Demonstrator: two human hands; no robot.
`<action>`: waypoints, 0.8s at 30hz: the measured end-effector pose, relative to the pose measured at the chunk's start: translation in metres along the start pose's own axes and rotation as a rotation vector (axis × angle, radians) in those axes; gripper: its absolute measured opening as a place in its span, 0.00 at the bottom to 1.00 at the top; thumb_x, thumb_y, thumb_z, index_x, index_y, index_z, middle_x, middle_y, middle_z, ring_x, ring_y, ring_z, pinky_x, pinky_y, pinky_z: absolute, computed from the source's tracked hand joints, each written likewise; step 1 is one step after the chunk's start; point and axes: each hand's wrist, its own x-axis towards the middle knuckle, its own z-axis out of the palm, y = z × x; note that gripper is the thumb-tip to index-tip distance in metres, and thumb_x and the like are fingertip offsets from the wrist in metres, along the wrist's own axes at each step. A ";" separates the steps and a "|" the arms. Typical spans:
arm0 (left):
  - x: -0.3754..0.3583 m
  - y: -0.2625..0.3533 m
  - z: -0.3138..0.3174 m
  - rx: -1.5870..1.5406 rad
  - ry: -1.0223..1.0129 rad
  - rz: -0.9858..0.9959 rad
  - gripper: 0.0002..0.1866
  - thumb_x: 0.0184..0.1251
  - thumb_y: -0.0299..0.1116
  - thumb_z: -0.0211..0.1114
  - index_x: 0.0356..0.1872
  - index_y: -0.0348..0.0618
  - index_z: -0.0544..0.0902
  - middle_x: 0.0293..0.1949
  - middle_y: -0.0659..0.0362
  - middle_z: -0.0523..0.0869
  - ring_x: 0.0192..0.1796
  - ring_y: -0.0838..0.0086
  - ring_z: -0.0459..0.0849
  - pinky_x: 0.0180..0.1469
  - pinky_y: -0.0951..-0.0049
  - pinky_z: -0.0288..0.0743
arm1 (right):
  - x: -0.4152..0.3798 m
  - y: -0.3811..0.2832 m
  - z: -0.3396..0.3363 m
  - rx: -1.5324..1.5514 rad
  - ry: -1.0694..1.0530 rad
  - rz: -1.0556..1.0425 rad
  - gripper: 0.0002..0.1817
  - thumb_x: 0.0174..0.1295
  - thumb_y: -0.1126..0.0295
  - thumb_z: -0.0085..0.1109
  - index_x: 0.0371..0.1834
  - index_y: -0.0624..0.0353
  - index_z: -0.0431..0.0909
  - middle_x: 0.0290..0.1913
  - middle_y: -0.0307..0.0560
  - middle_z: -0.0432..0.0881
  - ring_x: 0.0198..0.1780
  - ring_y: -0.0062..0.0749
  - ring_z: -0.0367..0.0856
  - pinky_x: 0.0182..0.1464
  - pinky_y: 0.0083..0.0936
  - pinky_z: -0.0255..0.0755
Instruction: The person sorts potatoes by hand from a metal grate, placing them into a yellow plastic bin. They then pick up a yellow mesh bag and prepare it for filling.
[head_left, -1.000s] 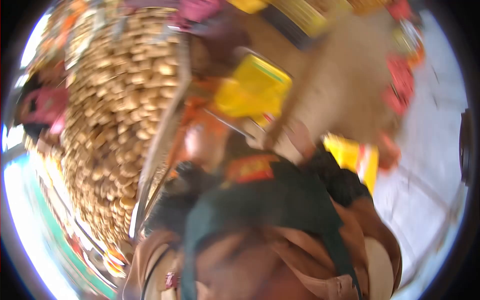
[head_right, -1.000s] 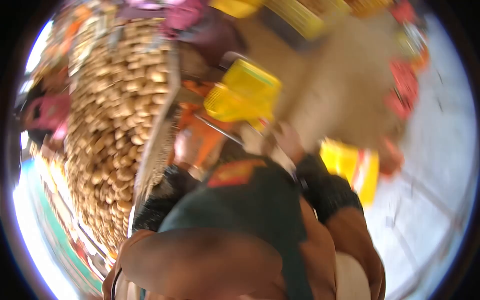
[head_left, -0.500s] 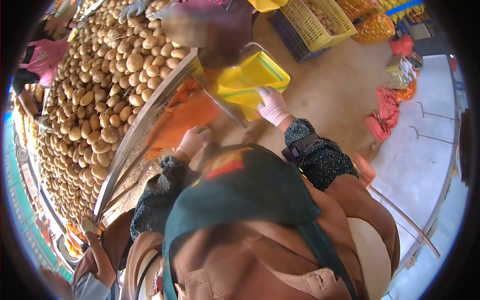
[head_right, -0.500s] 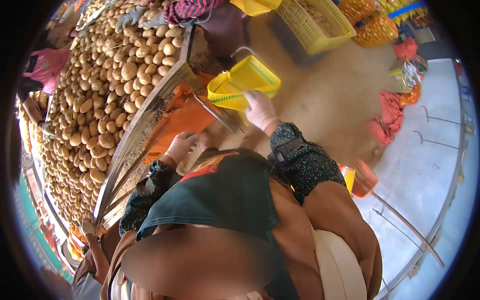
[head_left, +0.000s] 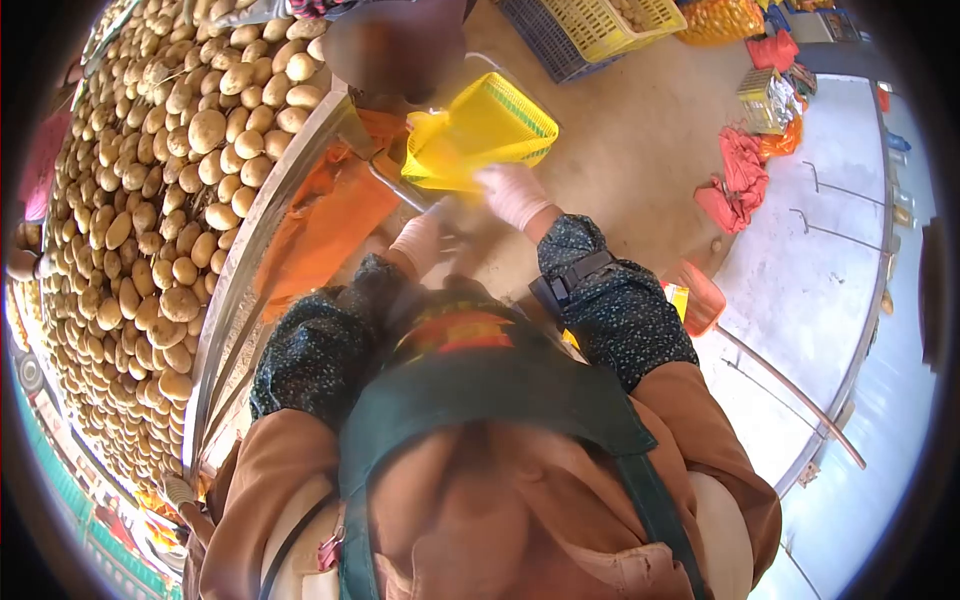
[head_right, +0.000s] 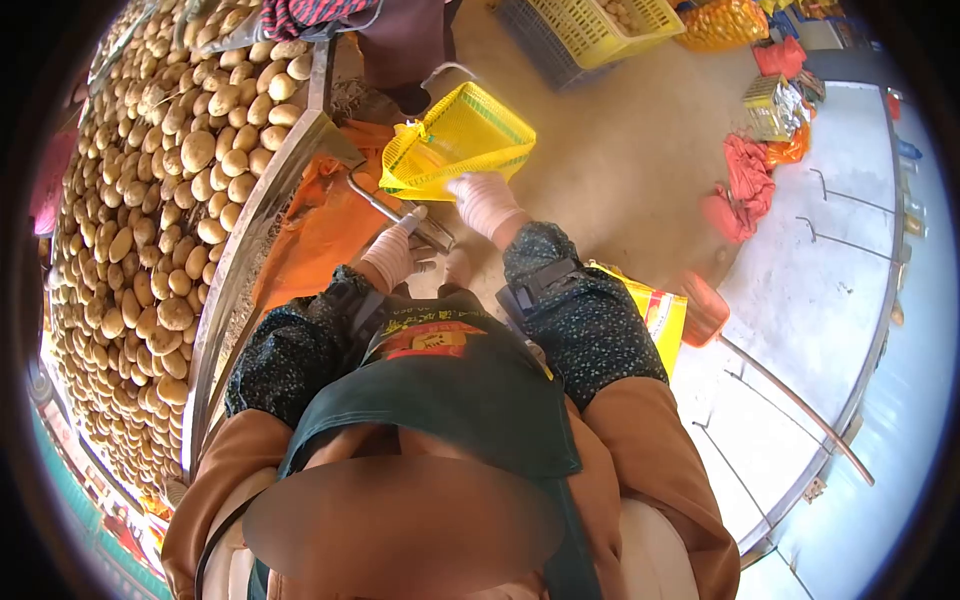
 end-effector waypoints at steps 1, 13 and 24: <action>-0.001 0.004 0.004 -0.041 -0.017 -0.017 0.34 0.68 0.56 0.68 0.64 0.44 0.73 0.62 0.46 0.78 0.63 0.45 0.75 0.66 0.37 0.63 | -0.005 0.000 0.001 -0.078 0.063 -0.021 0.26 0.57 0.72 0.62 0.62 0.54 0.77 0.52 0.48 0.83 0.58 0.49 0.78 0.65 0.45 0.65; 0.000 0.066 0.017 0.093 0.299 0.057 0.44 0.60 0.66 0.70 0.70 0.49 0.70 0.68 0.50 0.71 0.62 0.52 0.73 0.62 0.38 0.64 | 0.004 -0.024 -0.012 -0.370 -0.087 -0.031 0.15 0.61 0.70 0.57 0.51 0.52 0.81 0.45 0.44 0.86 0.53 0.42 0.82 0.60 0.39 0.67; 0.106 0.062 -0.041 2.092 0.360 0.414 0.12 0.70 0.35 0.63 0.51 0.47 0.85 0.49 0.54 0.89 0.51 0.57 0.88 0.46 0.58 0.83 | -0.036 -0.012 0.006 -0.149 -0.057 -0.093 0.18 0.56 0.64 0.64 0.49 0.56 0.81 0.45 0.50 0.85 0.54 0.46 0.81 0.61 0.42 0.69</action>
